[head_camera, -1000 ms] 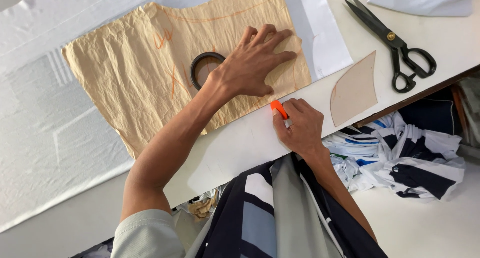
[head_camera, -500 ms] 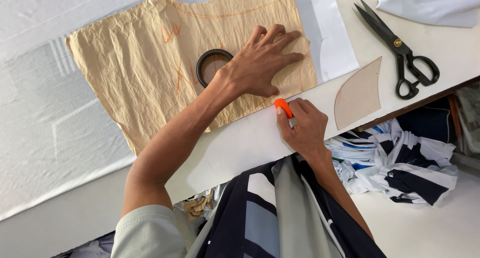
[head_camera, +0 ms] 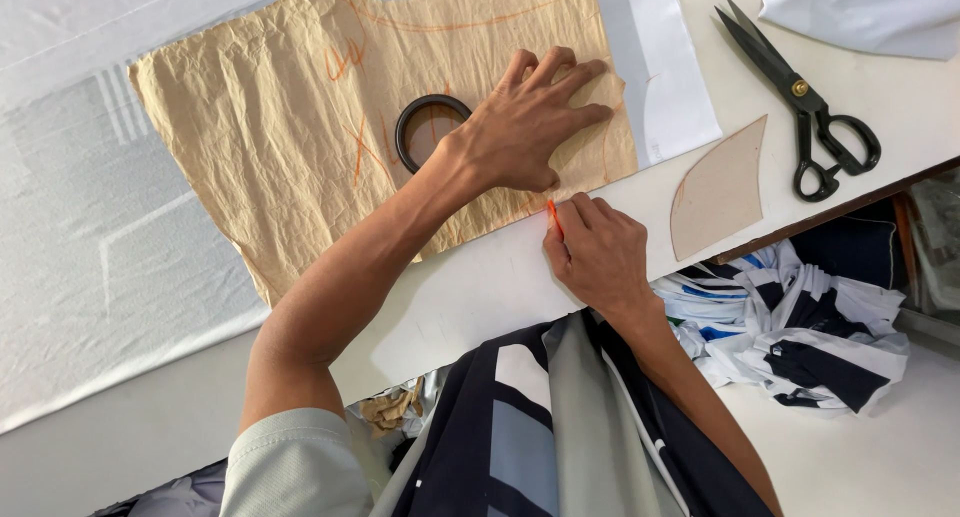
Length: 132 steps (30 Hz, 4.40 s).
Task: The person traces a pattern onto white fabric using a red marker and a paper template, then cuts the fabric along the marked lines with scissors. They repeat the process with a larger pattern piece, cutting through multiple layers of fabric.
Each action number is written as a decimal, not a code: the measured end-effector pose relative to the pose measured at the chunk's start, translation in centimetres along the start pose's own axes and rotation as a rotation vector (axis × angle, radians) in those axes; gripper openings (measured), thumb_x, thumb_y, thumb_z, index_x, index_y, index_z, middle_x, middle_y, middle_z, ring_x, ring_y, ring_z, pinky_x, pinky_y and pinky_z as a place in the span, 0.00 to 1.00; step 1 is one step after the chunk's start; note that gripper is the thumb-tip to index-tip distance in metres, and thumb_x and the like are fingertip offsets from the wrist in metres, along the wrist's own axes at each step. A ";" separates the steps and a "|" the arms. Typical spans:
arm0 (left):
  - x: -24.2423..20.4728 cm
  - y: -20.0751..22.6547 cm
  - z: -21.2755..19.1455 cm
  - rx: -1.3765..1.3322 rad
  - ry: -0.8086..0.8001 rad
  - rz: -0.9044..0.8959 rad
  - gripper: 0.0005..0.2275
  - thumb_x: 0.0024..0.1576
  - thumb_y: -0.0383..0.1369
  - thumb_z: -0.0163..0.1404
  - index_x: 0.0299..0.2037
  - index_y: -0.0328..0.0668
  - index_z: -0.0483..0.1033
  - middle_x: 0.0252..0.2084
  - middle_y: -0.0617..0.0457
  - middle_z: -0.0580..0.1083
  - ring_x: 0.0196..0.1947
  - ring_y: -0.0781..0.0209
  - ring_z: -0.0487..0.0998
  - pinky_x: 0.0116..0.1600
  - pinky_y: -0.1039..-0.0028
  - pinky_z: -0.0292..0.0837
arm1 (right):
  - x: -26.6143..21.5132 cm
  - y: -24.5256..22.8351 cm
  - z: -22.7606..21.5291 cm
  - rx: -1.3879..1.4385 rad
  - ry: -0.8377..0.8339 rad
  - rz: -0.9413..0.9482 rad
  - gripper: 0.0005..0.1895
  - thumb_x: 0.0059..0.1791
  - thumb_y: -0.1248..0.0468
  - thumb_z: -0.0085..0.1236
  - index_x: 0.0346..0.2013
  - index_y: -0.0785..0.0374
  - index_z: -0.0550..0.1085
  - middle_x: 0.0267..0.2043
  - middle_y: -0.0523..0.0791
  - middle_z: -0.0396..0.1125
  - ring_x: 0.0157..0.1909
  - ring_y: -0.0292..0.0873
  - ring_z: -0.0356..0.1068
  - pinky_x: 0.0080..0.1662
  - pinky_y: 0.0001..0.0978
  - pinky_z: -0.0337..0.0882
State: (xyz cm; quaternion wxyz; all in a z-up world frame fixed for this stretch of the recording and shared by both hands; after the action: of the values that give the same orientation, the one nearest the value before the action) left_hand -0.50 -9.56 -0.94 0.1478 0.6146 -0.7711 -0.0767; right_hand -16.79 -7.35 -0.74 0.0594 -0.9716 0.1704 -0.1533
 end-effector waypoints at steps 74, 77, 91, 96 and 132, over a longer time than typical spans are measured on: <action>-15.6 -2.7 -12.6 0.082 0.019 -0.226 0.10 0.46 0.26 0.54 0.36 0.52 0.81 0.48 0.55 0.77 0.55 0.53 0.71 0.61 0.54 0.53 | -4.9 5.0 -2.0 0.936 0.532 1.068 0.21 0.52 0.74 0.61 0.58 0.67 0.66 0.31 0.47 0.71 0.19 0.34 0.64 0.25 0.22 0.63; -10.9 -2.9 -12.0 0.005 0.136 -0.041 0.10 0.53 0.25 0.58 0.43 0.49 0.81 0.50 0.53 0.79 0.55 0.53 0.73 0.62 0.58 0.49 | -4.0 4.3 -2.7 0.797 0.483 1.132 0.20 0.50 0.69 0.65 0.55 0.62 0.70 0.29 0.44 0.73 0.24 0.33 0.68 0.32 0.23 0.67; 4.0 -1.2 0.0 -0.054 0.097 0.455 0.17 0.53 0.34 0.64 0.53 0.46 0.79 0.64 0.52 0.73 0.61 0.44 0.65 0.53 0.51 0.55 | -3.8 3.2 -1.3 0.496 0.407 1.110 0.18 0.50 0.61 0.70 0.52 0.60 0.78 0.29 0.39 0.72 0.25 0.32 0.54 0.33 0.24 0.66; 3.4 -1.1 0.0 -0.046 0.069 0.505 0.18 0.55 0.46 0.65 0.48 0.43 0.80 0.62 0.56 0.76 0.66 0.42 0.64 0.59 0.46 0.53 | -3.4 2.5 -1.5 0.403 0.396 1.001 0.21 0.50 0.61 0.70 0.55 0.63 0.76 0.32 0.38 0.72 0.23 0.34 0.50 0.33 0.26 0.63; 1.8 -1.8 -0.8 -0.019 0.158 0.486 0.20 0.53 0.44 0.69 0.48 0.44 0.78 0.62 0.54 0.75 0.64 0.45 0.67 0.58 0.48 0.54 | -3.6 1.5 -0.2 0.115 0.407 0.682 0.17 0.54 0.60 0.71 0.54 0.63 0.80 0.45 0.43 0.67 0.29 0.40 0.53 0.34 0.32 0.66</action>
State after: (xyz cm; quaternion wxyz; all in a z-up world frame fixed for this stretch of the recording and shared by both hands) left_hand 1.06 -11.63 -0.48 0.2275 0.4141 -0.8814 0.0023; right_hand -20.59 -7.51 -1.77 0.1260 -0.8041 0.4827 -0.3235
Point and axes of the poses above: each hand's wrist, its own x-axis towards the middle knuckle, its own z-axis out of the palm, y = z × x, the point moved 5 cm from there along x, towards the middle knuckle
